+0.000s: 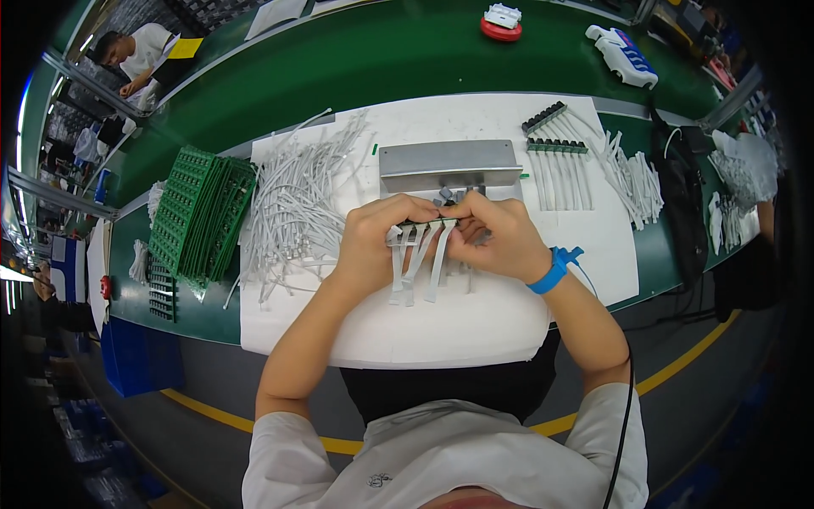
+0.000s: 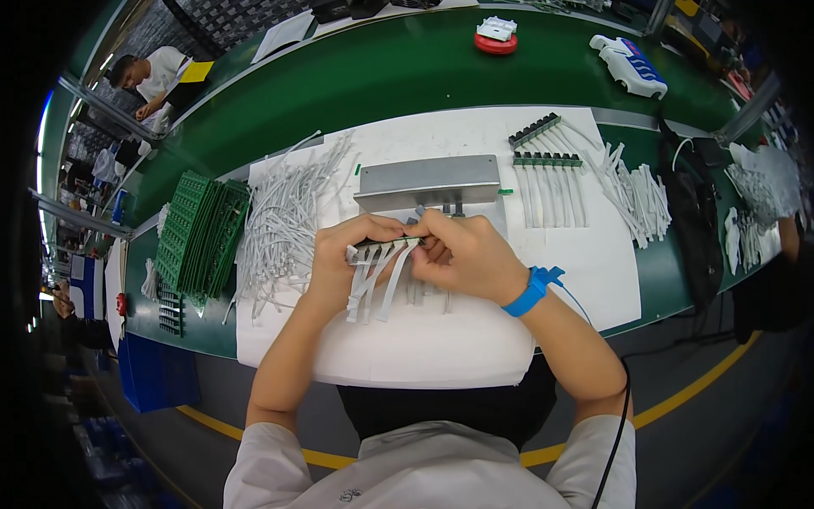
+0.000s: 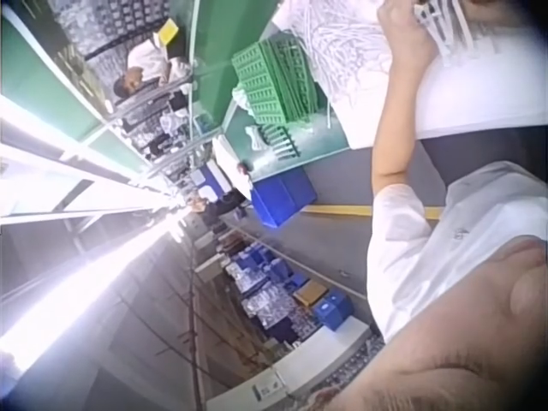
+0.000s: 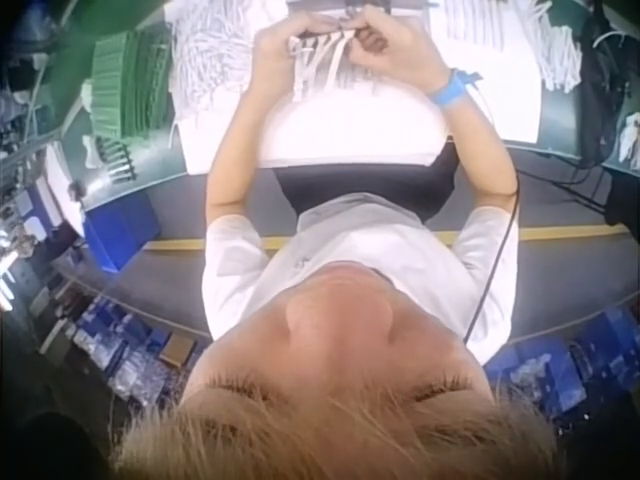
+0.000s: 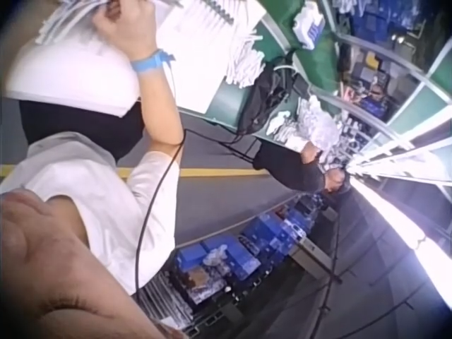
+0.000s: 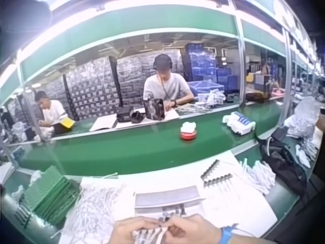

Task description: Inserting white ribbon cables into connectors on a green printed circuit board.

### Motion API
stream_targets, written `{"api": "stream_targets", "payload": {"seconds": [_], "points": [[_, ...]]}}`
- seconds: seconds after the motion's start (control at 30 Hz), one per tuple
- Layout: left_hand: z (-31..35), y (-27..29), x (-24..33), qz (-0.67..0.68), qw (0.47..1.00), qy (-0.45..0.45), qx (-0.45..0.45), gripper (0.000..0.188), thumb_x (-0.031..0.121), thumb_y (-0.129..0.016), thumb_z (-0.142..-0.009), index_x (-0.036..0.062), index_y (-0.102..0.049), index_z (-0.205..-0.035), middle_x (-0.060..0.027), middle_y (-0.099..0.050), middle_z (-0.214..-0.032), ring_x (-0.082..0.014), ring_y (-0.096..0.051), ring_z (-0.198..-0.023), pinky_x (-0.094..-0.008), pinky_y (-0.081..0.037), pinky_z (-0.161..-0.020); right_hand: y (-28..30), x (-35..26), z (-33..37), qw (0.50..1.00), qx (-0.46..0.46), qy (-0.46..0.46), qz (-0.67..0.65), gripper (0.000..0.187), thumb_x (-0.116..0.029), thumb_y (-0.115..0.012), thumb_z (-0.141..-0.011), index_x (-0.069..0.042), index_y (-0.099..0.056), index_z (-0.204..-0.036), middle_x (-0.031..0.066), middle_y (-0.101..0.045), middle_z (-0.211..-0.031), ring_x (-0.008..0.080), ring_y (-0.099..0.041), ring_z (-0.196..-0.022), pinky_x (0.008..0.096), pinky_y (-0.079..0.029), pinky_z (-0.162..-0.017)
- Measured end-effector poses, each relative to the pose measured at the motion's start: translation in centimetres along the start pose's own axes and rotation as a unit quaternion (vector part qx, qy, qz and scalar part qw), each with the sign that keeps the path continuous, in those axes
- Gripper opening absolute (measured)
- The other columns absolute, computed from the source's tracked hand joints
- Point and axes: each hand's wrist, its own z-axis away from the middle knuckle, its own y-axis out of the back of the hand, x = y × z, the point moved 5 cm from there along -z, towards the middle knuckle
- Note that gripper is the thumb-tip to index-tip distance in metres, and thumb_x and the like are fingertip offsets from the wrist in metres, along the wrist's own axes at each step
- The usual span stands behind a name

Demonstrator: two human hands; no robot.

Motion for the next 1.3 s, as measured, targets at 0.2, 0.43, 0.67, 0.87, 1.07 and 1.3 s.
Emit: {"api": "stream_targets", "payload": {"seconds": [0.2,0.43,0.67,0.87,1.07,1.3], "points": [[0.6,-0.2,-0.4,0.015,0.999,0.049,-0.003,0.028,0.001,-0.085,-0.070,-0.0008,-0.069,-0.092,-0.0145,-0.076,-0.100,-0.0285,-0.076,-0.088,-0.0316,-0.059,-0.075,-0.2,-0.1,0.2,1.000,0.028,-0.004,0.013,0.017,-0.002,-0.074,-0.079,-0.002,-0.063,-0.091,0.0056,-0.068,-0.066,0.0134,-0.071,-0.058,0.0244,-0.058,-0.057],[0.5,-0.1,-1.2,0.008,0.993,0.106,0.046,0.023,0.002,-0.082,-0.079,-0.0014,-0.070,-0.098,-0.0098,-0.075,-0.095,-0.0158,-0.071,-0.081,-0.0270,-0.056,-0.073,0.6,0.0,0.1,0.991,0.090,0.055,0.078,0.016,-0.002,-0.076,-0.079,-0.004,-0.065,-0.091,0.0046,-0.067,-0.064,0.0143,-0.069,-0.055,0.0256,-0.056,-0.054],[0.1,1.7,-2.3,0.018,0.986,0.106,0.128,0.026,0.002,-0.077,-0.088,-0.0028,-0.066,-0.111,-0.0074,-0.072,-0.098,-0.0115,-0.067,-0.088,-0.0248,-0.053,-0.079,4.9,0.6,-1.3,0.988,0.109,-0.005,0.106,0.018,0.001,-0.070,-0.086,-0.002,-0.072,-0.104,0.0072,-0.067,-0.074,0.0137,-0.065,-0.062,0.0251,-0.051,-0.058],[0.4,1.3,-2.2,0.073,0.981,0.132,0.121,0.028,0.003,-0.078,-0.089,-0.0020,-0.069,-0.115,-0.0082,-0.073,-0.102,-0.0123,-0.068,-0.090,-0.0256,-0.054,-0.081,3.0,1.3,-1.3,0.988,0.005,0.059,0.142,0.021,0.000,-0.068,-0.087,-0.006,-0.071,-0.107,0.0079,-0.066,-0.088,0.0271,-0.065,-0.069,0.0339,-0.053,-0.061],[0.5,0.4,-1.7,0.133,0.970,0.172,0.108,0.028,0.004,-0.077,-0.090,-0.0015,-0.069,-0.117,-0.0084,-0.072,-0.106,-0.0115,-0.068,-0.091,-0.0249,-0.054,-0.079,2.3,0.8,-1.2,0.982,0.005,0.074,0.173,0.026,-0.002,-0.069,-0.088,-0.006,-0.070,-0.113,0.0085,-0.067,-0.086,0.0255,-0.065,-0.067,0.0351,-0.052,-0.060],[1.2,-0.9,-2.0,0.118,0.983,0.138,0.027,0.026,-0.001,-0.076,-0.090,-0.0022,-0.067,-0.114,-0.0094,-0.073,-0.108,-0.0130,-0.069,-0.096,-0.0256,-0.055,-0.085,0.7,0.4,-0.8,0.997,-0.057,-0.039,0.027,0.040,-0.006,-0.071,-0.089,-0.005,-0.062,-0.128,0.0103,-0.070,-0.080,0.0197,-0.067,-0.063,0.0314,-0.053,-0.058]]}}
